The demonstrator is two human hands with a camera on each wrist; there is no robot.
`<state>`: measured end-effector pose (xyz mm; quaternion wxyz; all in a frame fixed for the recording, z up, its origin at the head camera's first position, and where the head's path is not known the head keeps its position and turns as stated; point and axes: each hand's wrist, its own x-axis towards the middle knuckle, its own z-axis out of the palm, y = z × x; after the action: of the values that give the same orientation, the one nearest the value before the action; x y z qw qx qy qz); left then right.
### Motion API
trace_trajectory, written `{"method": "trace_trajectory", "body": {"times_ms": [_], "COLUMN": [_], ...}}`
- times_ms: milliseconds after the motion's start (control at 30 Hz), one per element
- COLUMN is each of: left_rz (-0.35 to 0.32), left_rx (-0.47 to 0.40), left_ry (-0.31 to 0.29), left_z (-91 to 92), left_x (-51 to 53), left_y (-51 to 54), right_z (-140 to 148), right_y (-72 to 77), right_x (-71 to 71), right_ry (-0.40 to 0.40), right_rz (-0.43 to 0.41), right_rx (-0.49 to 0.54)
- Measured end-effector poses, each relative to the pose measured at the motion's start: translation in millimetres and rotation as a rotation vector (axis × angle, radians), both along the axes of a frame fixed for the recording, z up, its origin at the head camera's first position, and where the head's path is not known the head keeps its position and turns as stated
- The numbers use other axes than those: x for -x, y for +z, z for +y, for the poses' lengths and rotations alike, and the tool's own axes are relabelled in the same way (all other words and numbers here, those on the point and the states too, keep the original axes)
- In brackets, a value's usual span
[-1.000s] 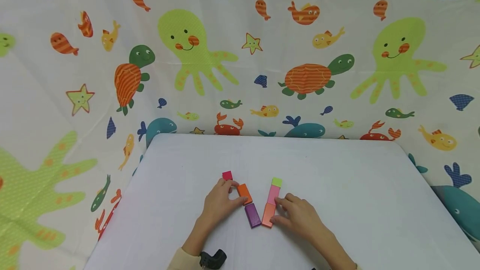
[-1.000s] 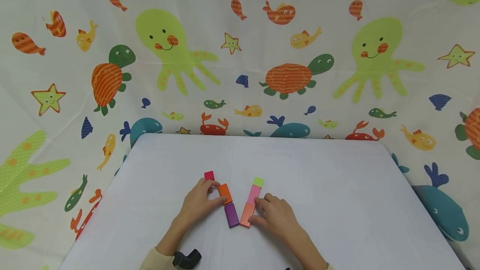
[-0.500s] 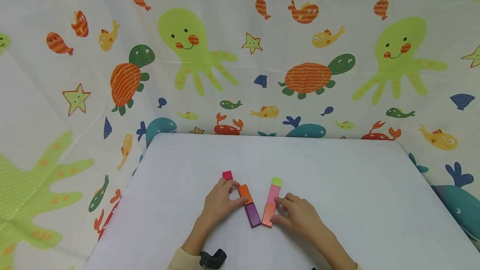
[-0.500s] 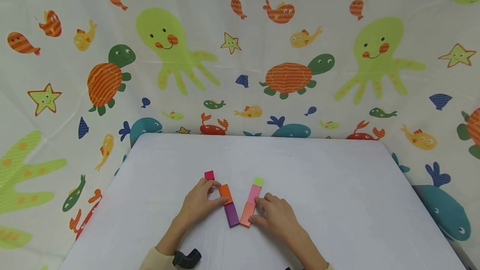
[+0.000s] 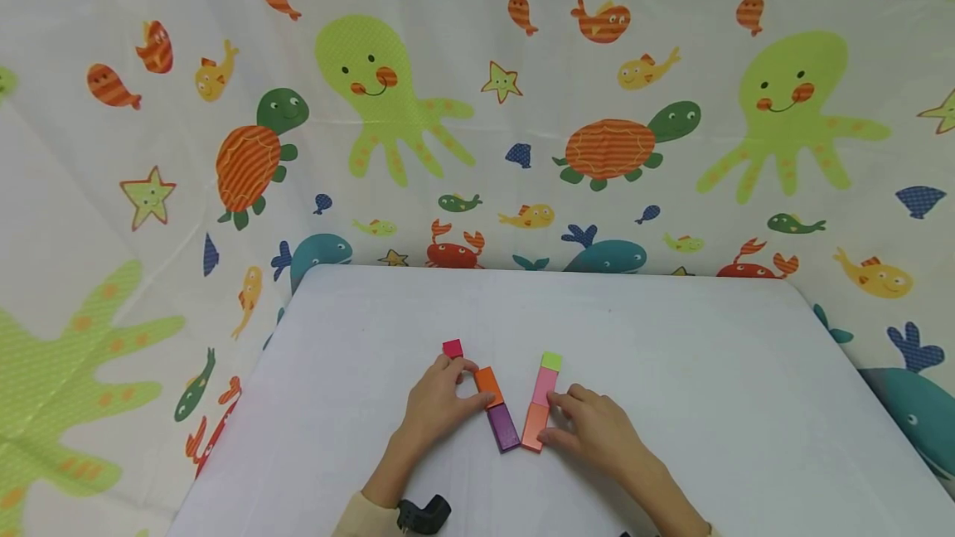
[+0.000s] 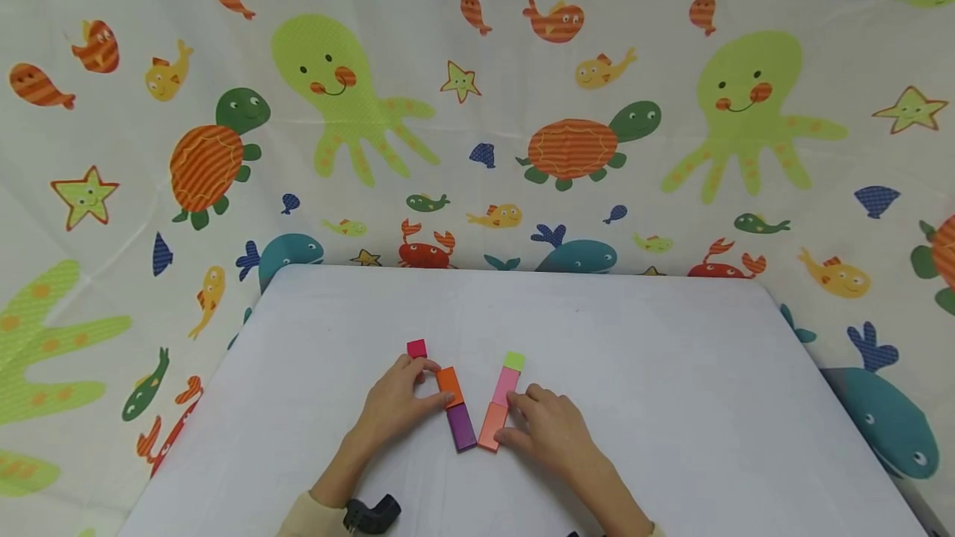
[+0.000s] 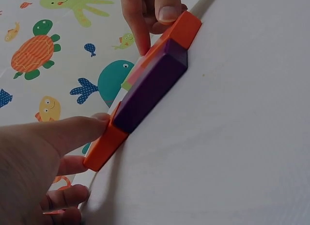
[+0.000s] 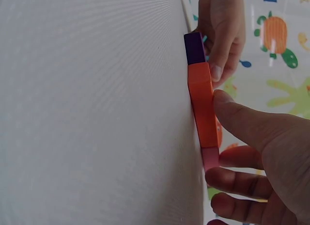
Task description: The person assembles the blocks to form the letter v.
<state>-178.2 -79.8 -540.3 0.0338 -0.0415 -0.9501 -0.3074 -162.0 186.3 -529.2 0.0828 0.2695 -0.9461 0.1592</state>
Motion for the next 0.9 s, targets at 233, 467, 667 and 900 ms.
{"method": "trace_trajectory", "body": {"times_ms": [233, 467, 667, 900], "left_rz": [-0.004, -0.001, -0.001, -0.009], "left_rx": [-0.007, -0.009, -0.007, -0.004], "left_ry": [-0.005, -0.01, -0.014, -0.013], "left_z": [-0.9, -1.9, -2.7, -3.4], "left_x": [-1.2, -1.3, -0.9, -0.5], "left_y": [1.6, 2.9, 3.1, 3.6], "right_z": [-0.8, -1.4, -2.0, -3.1], "right_y": [-0.8, 0.2, 1.2, 1.8], "right_x": [0.2, -0.3, -0.8, -1.0], "right_ry": [0.001, -0.001, -0.002, -0.003], "right_rz": [-0.006, -0.003, -0.004, -0.008], "right_rx": [0.001, 0.0, 0.002, 0.001]}}
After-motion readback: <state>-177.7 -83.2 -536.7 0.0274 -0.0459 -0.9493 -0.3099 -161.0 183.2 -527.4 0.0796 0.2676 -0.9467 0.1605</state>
